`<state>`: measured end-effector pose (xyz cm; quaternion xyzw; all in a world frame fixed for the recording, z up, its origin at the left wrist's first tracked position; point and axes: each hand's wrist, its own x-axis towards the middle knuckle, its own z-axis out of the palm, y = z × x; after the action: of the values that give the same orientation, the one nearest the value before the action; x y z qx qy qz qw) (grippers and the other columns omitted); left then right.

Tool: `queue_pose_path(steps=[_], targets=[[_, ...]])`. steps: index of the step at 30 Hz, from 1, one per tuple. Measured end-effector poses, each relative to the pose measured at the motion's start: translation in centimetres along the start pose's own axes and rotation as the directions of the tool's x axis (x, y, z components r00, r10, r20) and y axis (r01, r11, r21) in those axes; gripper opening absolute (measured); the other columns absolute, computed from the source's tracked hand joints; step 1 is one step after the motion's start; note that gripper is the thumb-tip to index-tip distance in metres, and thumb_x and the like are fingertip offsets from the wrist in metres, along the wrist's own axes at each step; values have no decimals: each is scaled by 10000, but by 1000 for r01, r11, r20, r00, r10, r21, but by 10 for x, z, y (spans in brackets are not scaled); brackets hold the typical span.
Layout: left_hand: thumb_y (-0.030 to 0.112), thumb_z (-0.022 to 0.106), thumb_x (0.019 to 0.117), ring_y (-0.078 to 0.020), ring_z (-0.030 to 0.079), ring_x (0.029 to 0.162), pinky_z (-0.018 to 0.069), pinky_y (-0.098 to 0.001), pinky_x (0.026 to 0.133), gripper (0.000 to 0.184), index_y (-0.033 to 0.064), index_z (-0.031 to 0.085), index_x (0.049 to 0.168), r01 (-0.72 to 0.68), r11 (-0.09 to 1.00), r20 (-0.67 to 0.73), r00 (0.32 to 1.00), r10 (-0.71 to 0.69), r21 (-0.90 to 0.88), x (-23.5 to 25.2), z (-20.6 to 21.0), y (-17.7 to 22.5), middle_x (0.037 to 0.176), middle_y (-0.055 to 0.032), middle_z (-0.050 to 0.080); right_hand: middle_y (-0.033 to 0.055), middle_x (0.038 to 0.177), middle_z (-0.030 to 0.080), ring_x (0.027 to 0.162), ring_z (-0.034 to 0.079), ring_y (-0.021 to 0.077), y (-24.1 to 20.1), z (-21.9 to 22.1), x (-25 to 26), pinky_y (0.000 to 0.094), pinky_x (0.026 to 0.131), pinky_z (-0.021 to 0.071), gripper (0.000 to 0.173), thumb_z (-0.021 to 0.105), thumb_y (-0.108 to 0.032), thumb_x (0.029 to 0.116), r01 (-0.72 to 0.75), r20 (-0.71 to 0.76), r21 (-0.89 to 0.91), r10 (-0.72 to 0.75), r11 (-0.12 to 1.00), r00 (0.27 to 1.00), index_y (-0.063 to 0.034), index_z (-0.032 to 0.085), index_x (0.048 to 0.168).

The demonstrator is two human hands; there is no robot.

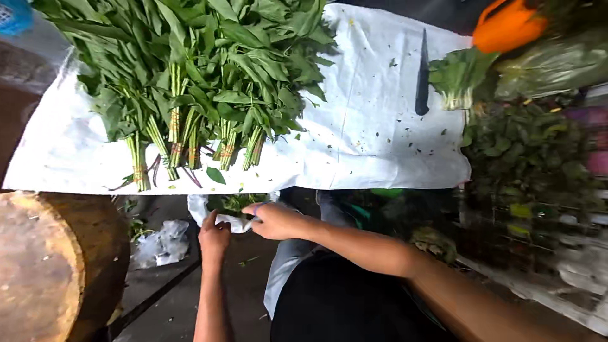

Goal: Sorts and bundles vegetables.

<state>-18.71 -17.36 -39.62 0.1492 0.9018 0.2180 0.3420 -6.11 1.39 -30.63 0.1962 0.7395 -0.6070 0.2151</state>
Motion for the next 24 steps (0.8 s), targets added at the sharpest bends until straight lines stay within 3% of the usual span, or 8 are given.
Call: queue_pose_path(steps=[2, 4, 7, 10, 13, 15, 19, 24], targets=[[45, 627, 964, -388, 631, 1222, 517, -529, 1039, 480, -11, 544, 1433, -50, 998, 4, 999, 50, 24, -2, -5, 5, 1450, -275, 534, 157, 1232, 706, 1130, 684, 233, 6, -33, -47, 424, 1030, 526, 326, 500, -151, 1056, 8, -149, 70, 3, 998, 989, -23, 678, 1297], [53, 628, 977, -412, 646, 1181, 513, -564, 1025, 429, -38, 575, 1392, -137, 990, 28, 990, 136, 40, -8, -6, 18, 1375, -296, 583, 141, 1154, 728, 1060, 697, 211, 32, -71, -77, 398, 982, 548, 281, 524, -137, 1040, -26, -444, 27, 35, 999, 895, -21, 729, 1193], [67, 598, 998, -397, 678, 1098, 535, -577, 973, 344, -55, 615, 1319, -276, 961, 106, 956, 275, -5, -31, -3, 52, 1259, -277, 653, 163, 1227, 669, 1155, 640, 290, 94, -133, -92, 472, 1021, 524, 248, 656, -161, 982, -206, -776, -175, -6, 963, 631, -63, 739, 1194], [81, 606, 1001, -312, 712, 1013, 588, -485, 911, 318, -56, 636, 1286, -460, 880, 169, 864, 474, -119, -64, 20, 111, 1205, -234, 683, 217, 1283, 613, 1205, 581, 395, 134, -170, -94, 578, 1018, 490, 382, 793, -259, 898, -355, -850, -195, 23, 914, 527, -84, 727, 1231], [61, 615, 975, -271, 712, 1034, 595, -428, 927, 261, -39, 696, 1201, -718, 680, 155, 662, 733, -151, -81, 64, 173, 1144, -192, 706, 226, 1226, 628, 1182, 588, 399, 148, -177, -90, 558, 1020, 498, 308, 785, -235, 905, -357, -832, -181, 51, 916, 552, -50, 745, 1148], [81, 603, 973, -316, 663, 1149, 539, -460, 1012, 265, 1, 711, 1201, -814, 573, 181, 552, 814, -94, -82, 96, 210, 1214, -185, 689, 226, 1231, 631, 1162, 617, 381, 151, -173, -88, 532, 1020, 514, 251, 716, -184, 955, -348, -803, -174, 72, 921, 592, -31, 737, 1154], [64, 556, 984, -424, 598, 1240, 490, -554, 1021, 339, 40, 682, 1298, -872, 465, 245, 489, 837, 152, -65, 158, 254, 1342, -217, 636, 225, 1256, 629, 1176, 623, 352, 146, -180, -93, 494, 1049, 503, 210, 646, -91, 977, -328, -726, -189, 92, 926, 681, -9, 740, 1146], [17, 557, 969, -368, 672, 1075, 556, -487, 927, 207, 18, 728, 1087, -924, 307, 167, 348, 922, 230, -67, 185, 245, 1119, -181, 701, 206, 1235, 656, 1186, 628, 330, 158, -199, -106, 483, 1071, 482, 241, 577, -138, 1017, -338, -563, -331, 103, 881, 820, -9, 735, 1145]])
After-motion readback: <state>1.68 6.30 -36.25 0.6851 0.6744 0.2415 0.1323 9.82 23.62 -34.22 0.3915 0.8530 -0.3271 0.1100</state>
